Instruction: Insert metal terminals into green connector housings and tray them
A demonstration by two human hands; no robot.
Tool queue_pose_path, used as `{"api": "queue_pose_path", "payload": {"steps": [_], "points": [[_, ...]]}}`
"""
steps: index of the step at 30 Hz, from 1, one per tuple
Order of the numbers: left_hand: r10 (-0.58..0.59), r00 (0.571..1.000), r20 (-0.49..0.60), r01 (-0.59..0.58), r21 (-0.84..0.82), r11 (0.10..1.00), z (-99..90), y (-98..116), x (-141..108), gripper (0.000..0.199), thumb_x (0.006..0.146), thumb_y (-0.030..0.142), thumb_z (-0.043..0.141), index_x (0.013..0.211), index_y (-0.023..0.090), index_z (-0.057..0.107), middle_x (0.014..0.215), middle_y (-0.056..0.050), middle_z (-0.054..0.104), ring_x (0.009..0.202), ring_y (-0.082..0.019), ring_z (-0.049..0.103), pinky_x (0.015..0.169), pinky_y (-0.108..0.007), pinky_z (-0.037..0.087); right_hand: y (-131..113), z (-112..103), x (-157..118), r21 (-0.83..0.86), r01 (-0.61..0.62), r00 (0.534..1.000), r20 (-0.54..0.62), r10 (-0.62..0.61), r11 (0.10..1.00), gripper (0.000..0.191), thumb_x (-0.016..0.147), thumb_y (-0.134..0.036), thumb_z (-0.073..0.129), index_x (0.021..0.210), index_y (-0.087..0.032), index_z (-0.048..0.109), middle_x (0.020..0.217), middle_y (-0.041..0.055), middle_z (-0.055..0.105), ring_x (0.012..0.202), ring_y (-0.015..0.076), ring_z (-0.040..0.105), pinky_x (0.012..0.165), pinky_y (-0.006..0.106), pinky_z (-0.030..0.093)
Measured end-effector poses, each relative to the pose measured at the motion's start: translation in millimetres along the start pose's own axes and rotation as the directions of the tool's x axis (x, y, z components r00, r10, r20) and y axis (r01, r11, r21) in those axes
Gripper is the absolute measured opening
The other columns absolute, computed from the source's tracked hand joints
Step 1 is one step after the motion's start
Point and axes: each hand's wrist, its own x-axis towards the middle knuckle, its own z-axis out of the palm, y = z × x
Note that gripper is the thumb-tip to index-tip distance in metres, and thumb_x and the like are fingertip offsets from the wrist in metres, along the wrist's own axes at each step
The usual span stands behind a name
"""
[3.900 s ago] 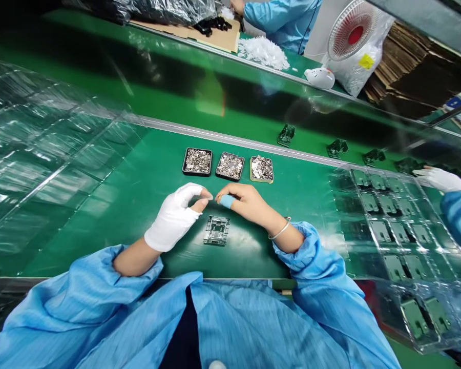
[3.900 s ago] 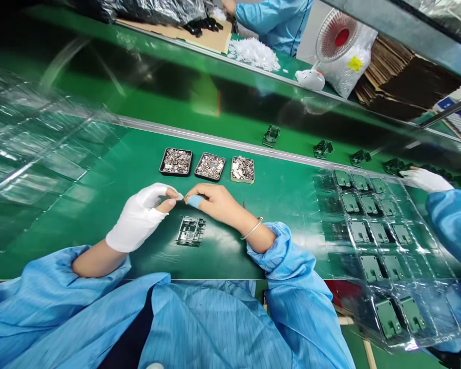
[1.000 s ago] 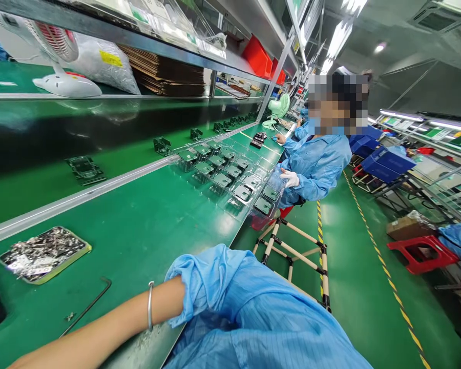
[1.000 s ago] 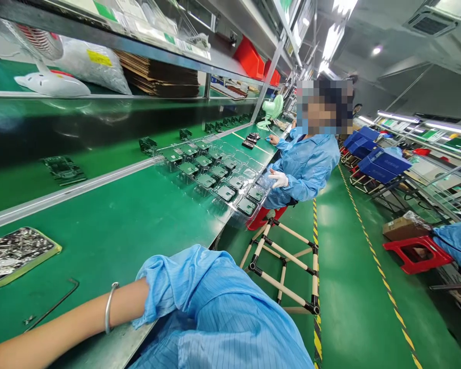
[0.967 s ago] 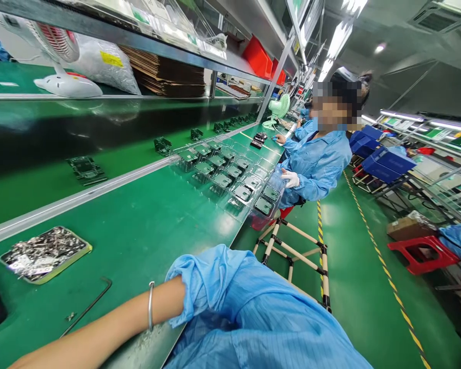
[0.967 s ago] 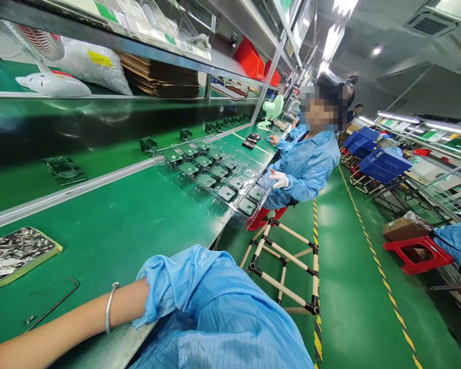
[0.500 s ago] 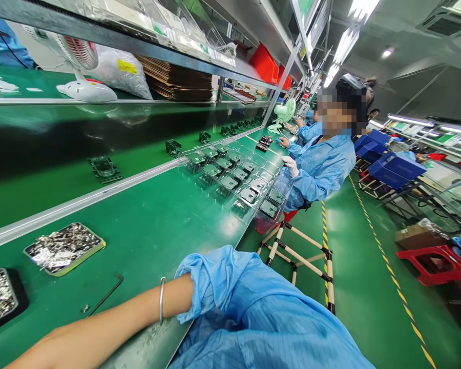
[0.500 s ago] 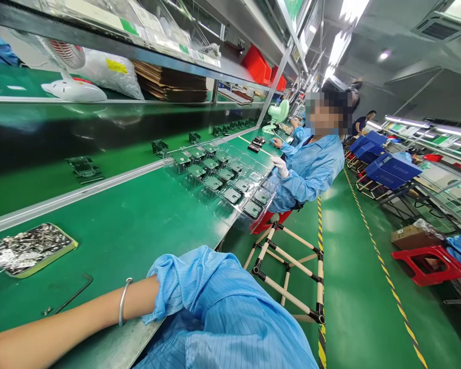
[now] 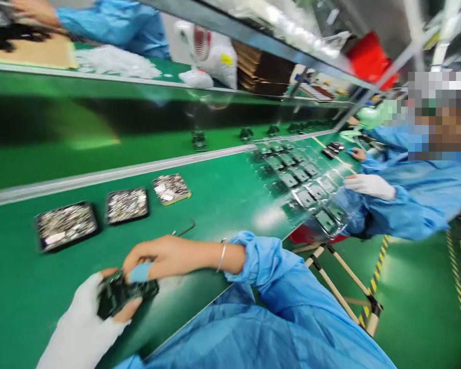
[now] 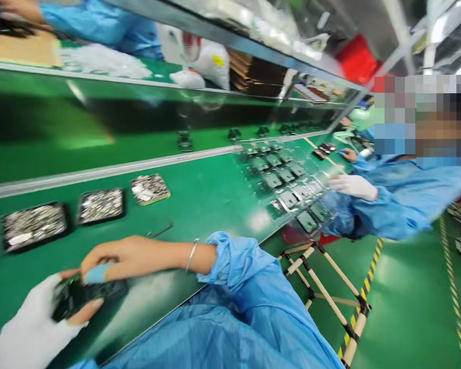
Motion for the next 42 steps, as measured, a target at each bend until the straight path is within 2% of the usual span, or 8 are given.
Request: {"api": "queue_pose_path", "payload": {"steps": [2,6,14,19,24,32,37,42], "points": [[-0.085,0.995,-0.059,0.083,-0.03,0.996,-5.1,4,-3,0.035,0.079,0.044,0.06,0.109,0.033,0.045,0.094,0.001,0.063,0.076,-0.026,0.068,0.061,-0.041,0.059,-3,1,-8,-0.07,0.027,0.996,-0.083,-0.033,0.997,0.003,0.085,-0.019,0.062,0.087,-0.016,0.062,0.091,-0.0003,0.065,0.086,0.0095,0.059,0.08,0.018,0.046],[0.043,0.991,-0.124,-0.049,-0.046,0.998,-7.5,9,0,0.042,0.079,0.04,0.058,0.114,0.02,0.047,0.106,-0.009,0.063,0.095,-0.029,0.066,0.08,-0.043,0.057,-6,-1,-14,-0.233,0.089,0.98,-0.152,-0.127,0.968,0.007,0.088,-0.021,0.056,0.086,-0.018,0.061,0.102,0.0054,0.065,0.097,0.0148,0.06,0.085,0.027,0.048],[0.147,0.98,-0.138,-0.152,-0.028,0.988,-3.4,13,-3,0.043,0.079,0.035,0.055,0.116,0.016,0.046,0.107,-0.012,0.06,0.097,-0.026,0.062,0.084,-0.04,0.053,6,4,-10,-0.556,0.273,0.945,0.005,-0.326,0.785,0.02,0.08,-0.003,0.051,0.088,-0.02,0.057,0.113,0.008,0.062,0.111,0.0185,0.055,0.1,0.038,0.043],[0.271,0.949,-0.163,-0.268,0.043,0.962,-1.8,12,-3,0.036,0.081,0.031,0.054,0.113,0.015,0.048,0.107,-0.013,0.06,0.101,-0.027,0.06,0.086,-0.041,0.051,5,6,-12,-0.657,0.235,0.958,0.033,-0.284,0.716,0.027,0.074,0.0,0.048,0.091,-0.02,0.054,0.111,0.0082,0.061,0.107,0.0198,0.055,0.097,0.038,0.045],[0.25,0.951,-0.184,-0.248,0.037,0.968,-1.6,11,-3,0.036,0.079,0.03,0.056,0.111,0.014,0.052,0.106,-0.014,0.061,0.099,-0.029,0.06,0.086,-0.043,0.051,4,11,-14,-0.72,0.169,0.976,0.027,-0.217,0.673,0.026,0.077,-0.003,0.047,0.095,-0.02,0.05,0.114,0.0097,0.061,0.108,0.0193,0.056,0.094,0.034,0.047],[0.231,0.966,-0.113,-0.225,0.061,0.972,-5.6,19,-1,0.035,0.082,0.034,0.052,0.109,0.012,0.053,0.104,-0.014,0.061,0.097,-0.029,0.06,0.085,-0.042,0.051,8,7,-14,-0.727,0.196,0.976,0.078,-0.204,0.658,0.022,0.08,-0.005,0.046,0.097,-0.019,0.05,0.112,0.0111,0.062,0.105,0.0206,0.06,0.088,0.033,0.05],[0.204,0.974,-0.098,-0.208,-0.036,0.977,-10.0,17,-3,0.04,0.081,0.037,0.052,0.113,0.013,0.05,0.106,-0.013,0.06,0.101,-0.028,0.06,0.088,-0.041,0.05,8,14,-15,-0.699,0.132,0.976,-0.034,-0.217,0.703,0.016,0.086,-0.009,0.044,0.097,-0.018,0.052,0.103,0.0087,0.064,0.098,0.0186,0.061,0.086,0.03,0.05],[0.143,0.979,0.148,-0.128,-0.11,0.986,-28.3,21,4,0.05,0.082,0.049,0.05,0.119,0.015,0.049,0.111,-0.01,0.062,0.099,-0.025,0.062,0.085,-0.035,0.05,5,22,-16,-0.696,0.104,0.975,-0.069,-0.21,0.71,0.02,0.085,-0.008,0.046,0.099,-0.018,0.055,0.099,0.0063,0.065,0.092,0.0164,0.062,0.082,0.027,0.05]]}}
